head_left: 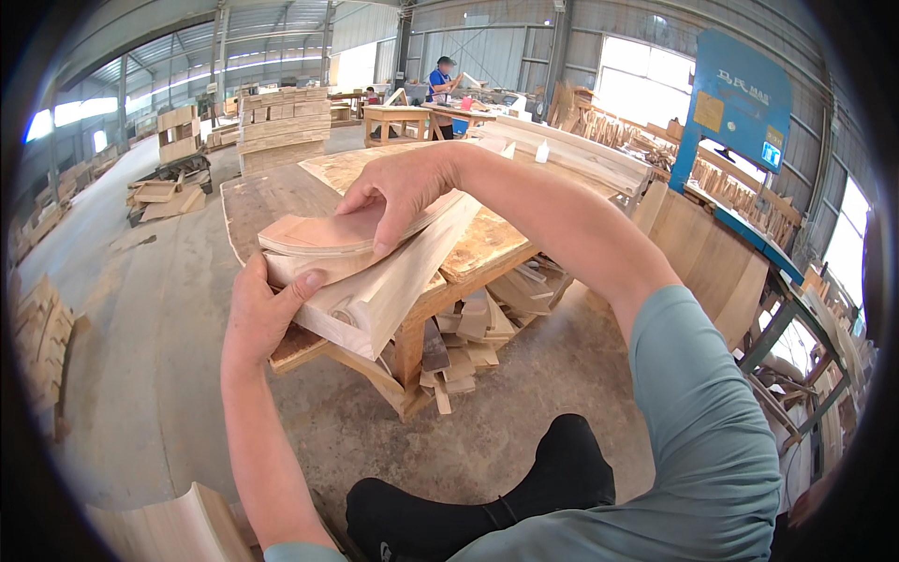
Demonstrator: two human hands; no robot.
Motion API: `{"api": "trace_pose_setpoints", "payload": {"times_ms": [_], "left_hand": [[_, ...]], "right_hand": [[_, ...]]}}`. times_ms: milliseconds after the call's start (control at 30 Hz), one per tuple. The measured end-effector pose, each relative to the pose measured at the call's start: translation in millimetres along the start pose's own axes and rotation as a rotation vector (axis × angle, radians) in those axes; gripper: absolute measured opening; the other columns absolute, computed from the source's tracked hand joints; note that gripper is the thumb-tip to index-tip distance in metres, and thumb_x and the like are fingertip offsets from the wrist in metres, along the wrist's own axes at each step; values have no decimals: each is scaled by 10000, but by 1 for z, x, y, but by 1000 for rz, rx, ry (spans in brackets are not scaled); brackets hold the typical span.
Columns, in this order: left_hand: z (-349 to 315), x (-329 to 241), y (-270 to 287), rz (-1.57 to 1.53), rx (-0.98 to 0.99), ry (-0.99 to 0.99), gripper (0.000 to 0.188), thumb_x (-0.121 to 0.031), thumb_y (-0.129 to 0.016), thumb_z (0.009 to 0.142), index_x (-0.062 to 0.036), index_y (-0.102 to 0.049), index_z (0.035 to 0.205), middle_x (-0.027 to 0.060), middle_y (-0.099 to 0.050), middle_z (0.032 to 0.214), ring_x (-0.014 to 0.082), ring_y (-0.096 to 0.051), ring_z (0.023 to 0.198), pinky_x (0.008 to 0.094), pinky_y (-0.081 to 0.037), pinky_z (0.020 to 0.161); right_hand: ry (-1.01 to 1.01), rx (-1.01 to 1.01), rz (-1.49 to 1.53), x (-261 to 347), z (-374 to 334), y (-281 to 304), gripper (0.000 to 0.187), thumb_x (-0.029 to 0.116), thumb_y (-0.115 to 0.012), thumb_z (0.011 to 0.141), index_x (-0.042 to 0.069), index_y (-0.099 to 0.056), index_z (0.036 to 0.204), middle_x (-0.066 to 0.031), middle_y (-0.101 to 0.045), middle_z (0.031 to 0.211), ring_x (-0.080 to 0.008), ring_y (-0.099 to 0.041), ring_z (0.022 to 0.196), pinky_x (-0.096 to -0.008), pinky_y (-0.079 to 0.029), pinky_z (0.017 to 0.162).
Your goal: The person uses a band saw to cut a curved shape into a small piece of wood, then brings the piece to a table to test its fit against a long curved wooden component with the help of another worker.
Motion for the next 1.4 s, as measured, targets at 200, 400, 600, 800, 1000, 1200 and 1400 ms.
{"api": "trace_pose_setpoints", "payload": {"times_ms": [200,400,600,800,1000,1200,1400], "left_hand": [[0,0,7,-62,45,2,623,-302,-833,838,76,-557,1249,135,-682,1150,181,-644,1023,338,-534,893],[-1,13,24,-173,113,104,609,-256,-812,853,-2,-550,1341,57,-675,1224,152,-609,1119,324,-460,1016],[8,19,24,-273,203,143,461,-191,-798,859,-16,-625,1249,43,-702,1168,144,-634,1057,322,-474,979],[15,24,36,-388,279,177,388,-141,-808,839,2,-676,1174,45,-724,1116,129,-653,1033,312,-502,954],[26,35,39,-399,329,144,406,-145,-822,828,15,-681,1174,62,-729,1133,140,-660,1030,318,-507,949],[28,31,41,-394,332,208,387,-137,-825,828,18,-695,1158,73,-736,1116,145,-670,1007,316,-512,936],[28,36,38,-413,346,190,382,-150,-831,827,24,-702,1141,75,-744,1084,152,-681,987,320,-522,922]], "right_hand": [[9,-24,-28,4,5,6,804,261,-867,698,7,-577,1403,-95,-683,1268,-165,-646,1110,-274,-501,975],[21,-14,-2,9,7,6,785,252,-864,700,6,-587,1392,-87,-694,1243,-154,-649,1092,-274,-513,942],[-9,-7,-29,7,5,7,778,230,-860,705,5,-584,1396,-87,-697,1243,-149,-649,1092,-274,-509,958],[-3,2,-13,8,10,7,775,220,-853,713,-4,-574,1401,-95,-687,1261,-158,-644,1109,-277,-497,990],[-10,11,-7,5,10,3,803,231,-853,709,-5,-556,1417,-107,-669,1297,-172,-637,1141,-284,-485,1017],[-25,4,-9,5,10,2,844,254,-865,683,-1,-551,1424,-120,-665,1305,-193,-638,1159,-283,-483,1021],[-42,33,14,3,7,0,857,257,-869,667,3,-554,1422,-130,-658,1316,-204,-636,1168,-286,-485,1018]]}}
Point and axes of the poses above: each hand's wrist, its own z-axis towards the middle knuckle, its own y-axis out of the back of the hand, x = y × z, the point moved 3 cm from there along z, towards the middle knuckle
